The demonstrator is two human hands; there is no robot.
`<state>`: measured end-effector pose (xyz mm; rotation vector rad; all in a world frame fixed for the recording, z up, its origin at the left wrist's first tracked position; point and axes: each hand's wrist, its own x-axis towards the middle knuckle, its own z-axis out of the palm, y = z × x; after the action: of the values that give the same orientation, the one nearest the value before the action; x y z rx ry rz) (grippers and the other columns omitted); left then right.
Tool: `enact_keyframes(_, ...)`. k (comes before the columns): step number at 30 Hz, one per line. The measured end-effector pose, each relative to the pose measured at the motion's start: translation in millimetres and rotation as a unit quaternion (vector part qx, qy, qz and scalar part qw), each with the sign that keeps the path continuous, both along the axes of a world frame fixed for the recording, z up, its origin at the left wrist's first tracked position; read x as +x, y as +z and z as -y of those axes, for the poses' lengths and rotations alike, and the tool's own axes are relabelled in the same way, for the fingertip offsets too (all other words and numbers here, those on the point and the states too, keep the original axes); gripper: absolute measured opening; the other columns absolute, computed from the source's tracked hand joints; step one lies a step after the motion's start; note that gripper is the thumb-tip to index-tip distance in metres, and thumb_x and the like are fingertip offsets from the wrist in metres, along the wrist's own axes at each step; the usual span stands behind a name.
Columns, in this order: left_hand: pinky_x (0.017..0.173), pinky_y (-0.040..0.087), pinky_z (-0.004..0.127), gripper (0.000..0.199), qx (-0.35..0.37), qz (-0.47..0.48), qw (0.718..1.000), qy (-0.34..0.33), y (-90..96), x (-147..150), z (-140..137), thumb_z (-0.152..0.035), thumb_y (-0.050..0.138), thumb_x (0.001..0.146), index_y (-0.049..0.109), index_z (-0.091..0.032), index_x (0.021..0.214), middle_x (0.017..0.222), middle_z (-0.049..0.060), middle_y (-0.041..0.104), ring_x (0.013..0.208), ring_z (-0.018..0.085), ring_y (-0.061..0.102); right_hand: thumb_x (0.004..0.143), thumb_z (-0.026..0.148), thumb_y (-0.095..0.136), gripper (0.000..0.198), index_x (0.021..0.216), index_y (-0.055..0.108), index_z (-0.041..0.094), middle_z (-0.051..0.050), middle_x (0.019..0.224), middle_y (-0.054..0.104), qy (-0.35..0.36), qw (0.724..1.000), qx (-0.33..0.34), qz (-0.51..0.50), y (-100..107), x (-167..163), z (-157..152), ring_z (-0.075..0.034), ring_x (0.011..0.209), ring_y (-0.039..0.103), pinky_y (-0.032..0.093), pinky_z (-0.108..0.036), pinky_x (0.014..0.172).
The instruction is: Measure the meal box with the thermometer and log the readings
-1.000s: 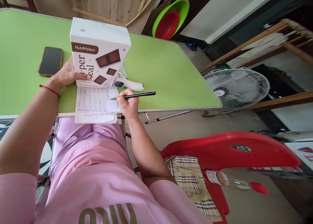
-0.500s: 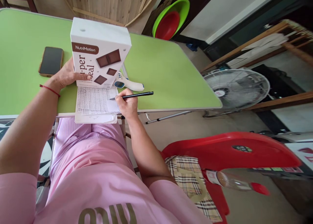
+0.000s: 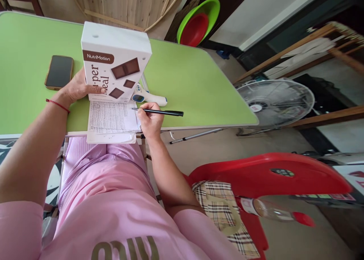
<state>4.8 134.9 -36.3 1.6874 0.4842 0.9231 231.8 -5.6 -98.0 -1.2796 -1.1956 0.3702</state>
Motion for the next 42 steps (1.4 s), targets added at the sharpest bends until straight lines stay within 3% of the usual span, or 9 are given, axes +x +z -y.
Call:
enact_keyframes(5,0.093,0.057,0.055,0.084,-0.010,0.000,1.000,0.008,-2.0,-1.3,-1.5,-0.036,0.100,0.047,0.063,-0.020,0.121,0.120,0.005,0.073,0.100,0.031,0.065,0.085,0.026,0.054,0.010,0.092,0.060,0.024,-0.001,0.084,0.061,-0.056,0.994,0.018,0.095,-5.0,1.6,0.9,-0.016,0.076,0.060,0.053,-0.033,0.077)
enact_keyframes(11,0.095,0.055,0.054,0.086,-0.011,0.002,1.000,0.010,-2.4,-1.9,-2.4,-0.031,0.099,0.048,0.062,-0.016,0.125,0.124,0.007,0.071,0.101,0.031,0.065,0.089,0.025,0.055,0.015,0.093,0.069,0.026,-0.009,0.111,0.063,-0.066,0.954,0.038,0.290,2.4,-3.9,3.9,-0.026,0.111,0.058,0.048,-0.046,0.099)
enact_keyframes(15,0.095,0.055,0.056,0.084,-0.003,-0.002,1.000,0.012,-2.5,-1.7,-2.1,-0.034,0.099,0.049,0.062,-0.019,0.123,0.121,0.005,0.072,0.100,0.031,0.065,0.089,0.017,0.051,0.025,0.096,0.073,0.027,-0.007,0.101,0.066,-0.042,0.947,-0.006,0.319,3.3,-6.0,1.9,-0.026,0.105,0.059,0.047,-0.048,0.099)
enact_keyframes(19,0.096,0.055,0.055,0.077,0.002,-0.013,1.000,0.017,-2.2,-1.5,-1.1,-0.040,0.098,0.049,0.064,-0.019,0.116,0.117,0.005,0.073,0.101,0.030,0.064,0.087,0.016,0.052,0.029,0.101,0.074,0.025,-0.009,0.103,0.066,-0.022,0.951,-0.005,0.308,2.5,-4.1,-0.5,-0.027,0.105,0.059,0.048,-0.047,0.098)
enact_keyframes(25,0.094,0.056,0.052,0.076,0.030,-0.016,0.999,0.023,-1.7,-1.3,-1.2,-0.040,0.097,0.051,0.064,-0.019,0.115,0.112,0.004,0.074,0.100,0.029,0.064,0.086,0.016,0.052,0.025,0.095,0.074,0.025,-0.008,0.104,0.068,-0.009,0.956,-0.007,0.293,1.1,-2.3,-0.7,-0.026,0.106,0.060,0.049,-0.047,0.100)
enact_keyframes(31,0.093,0.055,0.052,0.082,-0.001,-0.002,0.999,0.041,2.5,-0.3,3.3,-0.033,0.099,0.044,0.064,-0.018,0.116,0.105,0.006,0.075,0.098,0.030,0.064,0.084,0.019,0.058,0.021,0.099,0.071,0.023,-0.009,0.109,0.067,0.044,0.959,-0.025,0.279,4.0,19.8,-11.3,-0.026,0.109,0.061,0.049,-0.047,0.102)
enact_keyframes(37,0.094,0.055,0.052,0.080,-0.006,-0.009,1.000,0.028,5.2,-0.1,4.8,-0.034,0.098,0.047,0.064,-0.020,0.117,0.114,0.004,0.073,0.099,0.030,0.064,0.081,0.015,0.054,0.029,0.106,0.069,0.020,-0.014,0.118,0.066,-0.098,0.935,-0.055,0.336,7.5,51.1,-42.2,-0.030,0.117,0.057,0.043,-0.052,0.106)
enact_keyframes(42,0.096,0.052,0.053,0.081,-0.017,-0.014,0.998,0.051,1.4,-2.1,2.4,-0.034,0.099,0.042,0.067,-0.018,0.114,0.111,0.005,0.074,0.102,0.032,0.064,0.080,0.014,0.051,0.041,0.119,0.063,0.018,-0.015,0.126,0.066,-0.086,0.904,-0.096,0.407,-0.5,47.9,-48.4,-0.031,0.119,0.057,0.039,-0.054,0.105)
